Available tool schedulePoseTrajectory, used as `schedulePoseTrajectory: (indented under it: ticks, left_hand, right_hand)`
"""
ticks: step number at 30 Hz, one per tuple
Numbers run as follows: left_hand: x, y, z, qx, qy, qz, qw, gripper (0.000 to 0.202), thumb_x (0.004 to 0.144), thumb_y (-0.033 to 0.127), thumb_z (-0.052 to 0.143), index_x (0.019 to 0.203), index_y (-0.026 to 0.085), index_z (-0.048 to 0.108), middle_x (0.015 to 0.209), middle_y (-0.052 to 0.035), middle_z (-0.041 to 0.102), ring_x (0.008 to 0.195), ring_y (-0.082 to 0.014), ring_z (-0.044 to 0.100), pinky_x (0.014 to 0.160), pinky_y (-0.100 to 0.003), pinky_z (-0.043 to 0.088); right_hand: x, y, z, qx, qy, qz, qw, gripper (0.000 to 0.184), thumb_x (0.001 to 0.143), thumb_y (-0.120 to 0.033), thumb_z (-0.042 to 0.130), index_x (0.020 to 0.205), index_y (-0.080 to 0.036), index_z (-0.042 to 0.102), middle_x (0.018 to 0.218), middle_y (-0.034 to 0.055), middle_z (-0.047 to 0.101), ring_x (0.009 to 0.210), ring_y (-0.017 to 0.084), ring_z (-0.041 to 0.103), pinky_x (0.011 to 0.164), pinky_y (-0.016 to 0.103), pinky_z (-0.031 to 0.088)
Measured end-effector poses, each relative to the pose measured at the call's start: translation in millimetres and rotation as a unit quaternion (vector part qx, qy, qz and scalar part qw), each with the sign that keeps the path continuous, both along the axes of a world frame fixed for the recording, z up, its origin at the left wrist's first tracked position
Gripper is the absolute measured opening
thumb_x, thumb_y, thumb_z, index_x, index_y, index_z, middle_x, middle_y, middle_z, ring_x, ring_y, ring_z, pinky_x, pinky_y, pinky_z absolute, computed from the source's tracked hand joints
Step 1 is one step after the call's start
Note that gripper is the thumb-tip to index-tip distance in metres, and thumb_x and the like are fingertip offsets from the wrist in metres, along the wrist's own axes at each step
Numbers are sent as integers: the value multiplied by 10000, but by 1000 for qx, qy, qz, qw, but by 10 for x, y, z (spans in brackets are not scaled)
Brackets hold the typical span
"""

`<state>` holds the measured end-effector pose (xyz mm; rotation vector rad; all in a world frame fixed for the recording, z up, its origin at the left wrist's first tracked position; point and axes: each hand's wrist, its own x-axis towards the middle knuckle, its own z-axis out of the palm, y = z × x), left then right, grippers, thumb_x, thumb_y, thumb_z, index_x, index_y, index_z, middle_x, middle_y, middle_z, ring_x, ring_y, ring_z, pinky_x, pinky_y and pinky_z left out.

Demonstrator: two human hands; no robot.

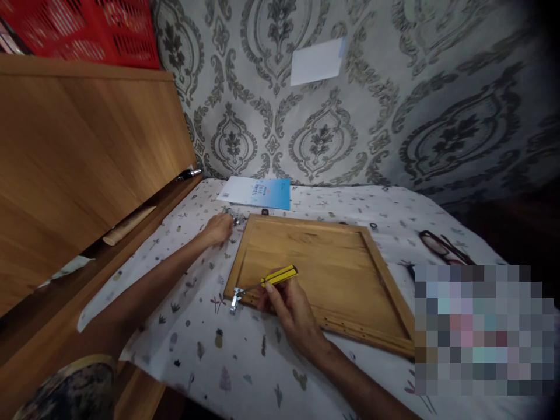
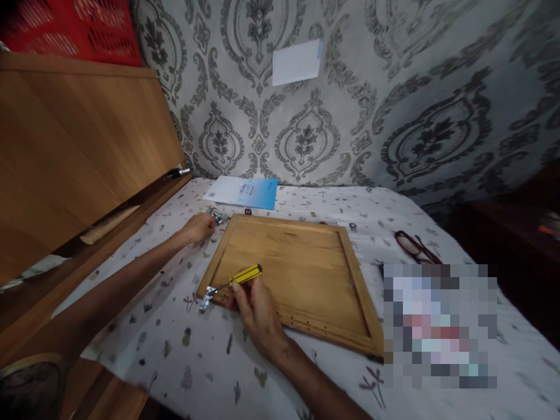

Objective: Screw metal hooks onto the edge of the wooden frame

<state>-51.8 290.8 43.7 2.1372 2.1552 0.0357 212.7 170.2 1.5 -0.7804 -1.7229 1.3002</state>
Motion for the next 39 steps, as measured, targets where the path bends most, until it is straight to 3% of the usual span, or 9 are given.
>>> schedulePoseTrajectory:
  ticks: [18, 24, 31, 35, 39]
  left_hand:
    - [-88, 140, 70, -52, -25, 31, 998, 302, 947, 347, 621, 1183, 159, 623, 1176, -87, 644, 1026, -215, 650, 868, -399, 572]
    - [-233, 173, 141, 20, -61, 47, 997, 295, 961, 351, 597, 1157, 131, 623, 1119, -85, 658, 965, -195, 658, 841, -395, 577]
    - [-200, 120, -77, 96, -73, 35, 992, 385, 941, 394, 617, 1231, 142, 583, 1124, -90, 646, 992, -214, 644, 873, -426, 558]
    - [-174, 255, -156, 120, -74, 29, 990, 350, 948, 369, 612, 1220, 149, 596, 1192, -99, 630, 1046, -224, 633, 901, -438, 553]
    - [-167, 445, -131, 145, -79, 29, 986, 327, 954, 354, 604, 1213, 155, 604, 1204, -101, 630, 1051, -220, 633, 907, -436, 554]
  right_hand:
    - [-5, 3, -40, -5, 1, -6, 1000, 313, 998, -541, 423, 967, -233, 470, 739, 29, 658, 651, 184, 627, 620, 322, 525]
    - [6, 1, -1, -5, -9, -3, 1000, 313, 1000, -539, 413, 958, -234, 470, 732, 26, 659, 654, 185, 631, 622, 320, 508]
    - [12, 6, -6, 6, -24, -4, 1000, 336, 1001, -549, 396, 979, -221, 466, 722, 31, 660, 650, 184, 626, 615, 316, 491]
    - [13, 0, -22, 11, -32, -3, 999, 344, 1001, -553, 394, 988, -218, 472, 716, 29, 660, 651, 181, 623, 609, 305, 484]
    - [15, -6, -38, 13, -27, 1, 1000, 349, 1000, -558, 397, 1026, -216, 464, 711, 22, 654, 641, 178, 624, 599, 301, 486]
